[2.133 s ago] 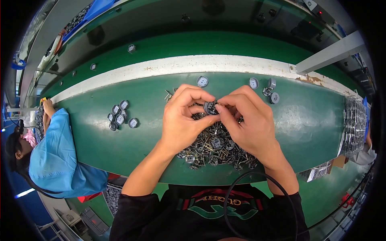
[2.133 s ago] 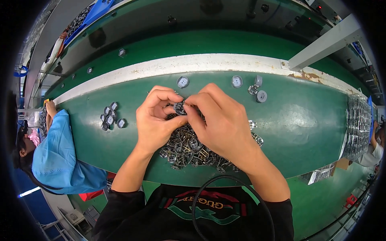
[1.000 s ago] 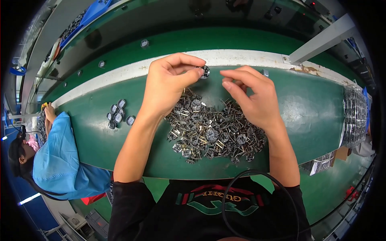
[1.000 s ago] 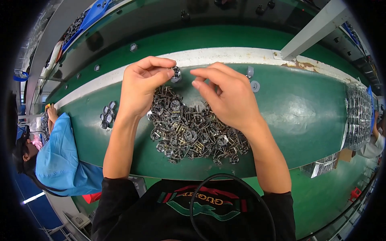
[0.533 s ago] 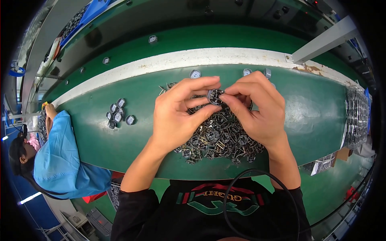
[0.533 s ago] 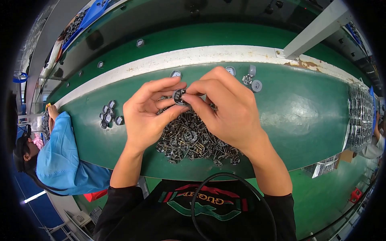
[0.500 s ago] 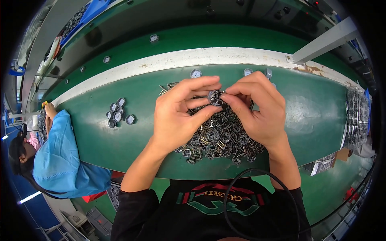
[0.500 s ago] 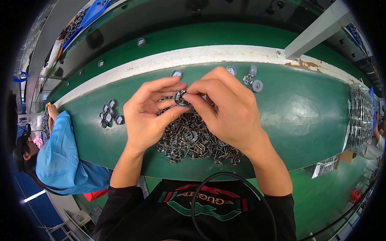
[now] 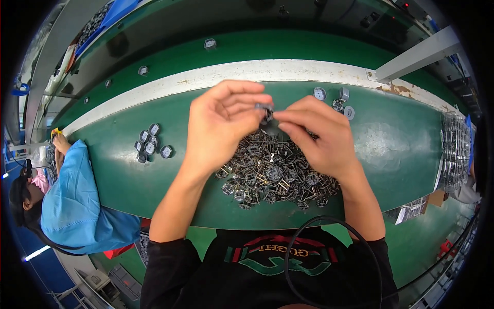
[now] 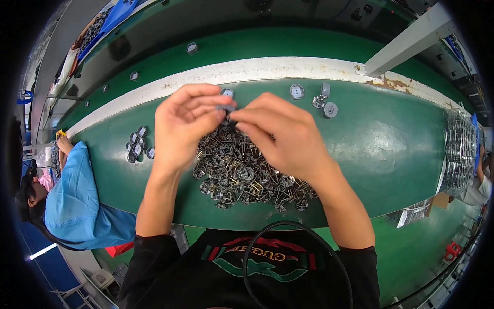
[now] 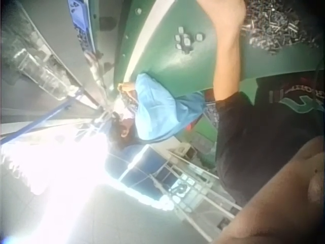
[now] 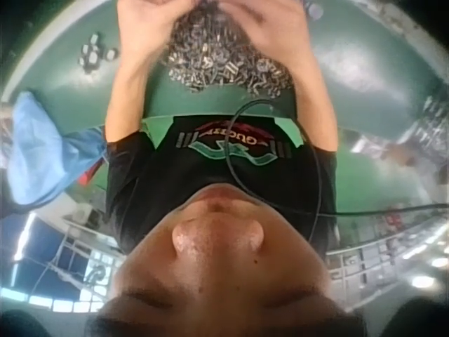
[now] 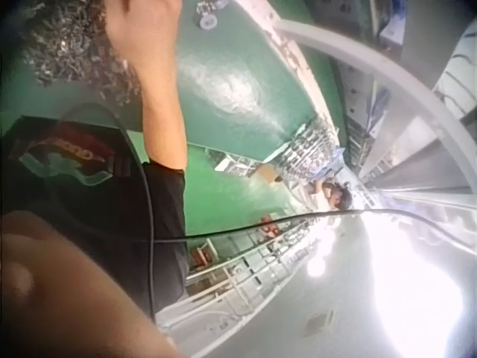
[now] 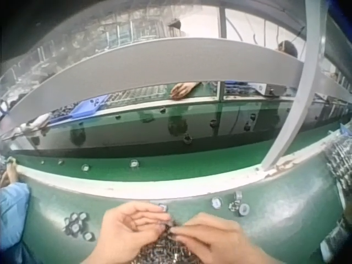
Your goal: The person assembles small plastic housings with metal clips by hand at a factory workbench, creating finished assemblies.
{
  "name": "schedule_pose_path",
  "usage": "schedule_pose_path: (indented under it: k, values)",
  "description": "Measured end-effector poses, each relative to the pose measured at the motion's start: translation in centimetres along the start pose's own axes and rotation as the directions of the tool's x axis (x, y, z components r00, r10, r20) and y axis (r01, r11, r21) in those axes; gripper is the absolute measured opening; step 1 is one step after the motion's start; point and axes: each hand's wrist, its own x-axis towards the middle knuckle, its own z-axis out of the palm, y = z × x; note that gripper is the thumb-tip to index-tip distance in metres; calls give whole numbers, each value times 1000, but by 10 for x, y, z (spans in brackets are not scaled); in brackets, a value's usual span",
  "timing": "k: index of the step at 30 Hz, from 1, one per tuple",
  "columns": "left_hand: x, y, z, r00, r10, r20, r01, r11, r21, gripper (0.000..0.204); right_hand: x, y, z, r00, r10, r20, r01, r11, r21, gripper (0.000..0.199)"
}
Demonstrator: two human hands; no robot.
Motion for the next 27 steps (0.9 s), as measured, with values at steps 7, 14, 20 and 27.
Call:
schedule_pose_path:
  k: [7,14,20,27]
  values:
    - [127,-27,-29,960,252,-121,-164,859,486,25,-5,11,-23,934,182,309,18,836,-548,13]
    - [220,-52,-25,935,355,-15,-239,658,714,24,-6,15,-18,968,217,129,-186,958,-220,13]
    - [201,-17,-22,881,403,247,-370,263,891,31,-6,30,-30,854,489,179,-504,689,521,10]
    - [91,21,-43,790,-273,549,-337,554,761,46,2,32,-27,825,529,196,-519,575,632,11]
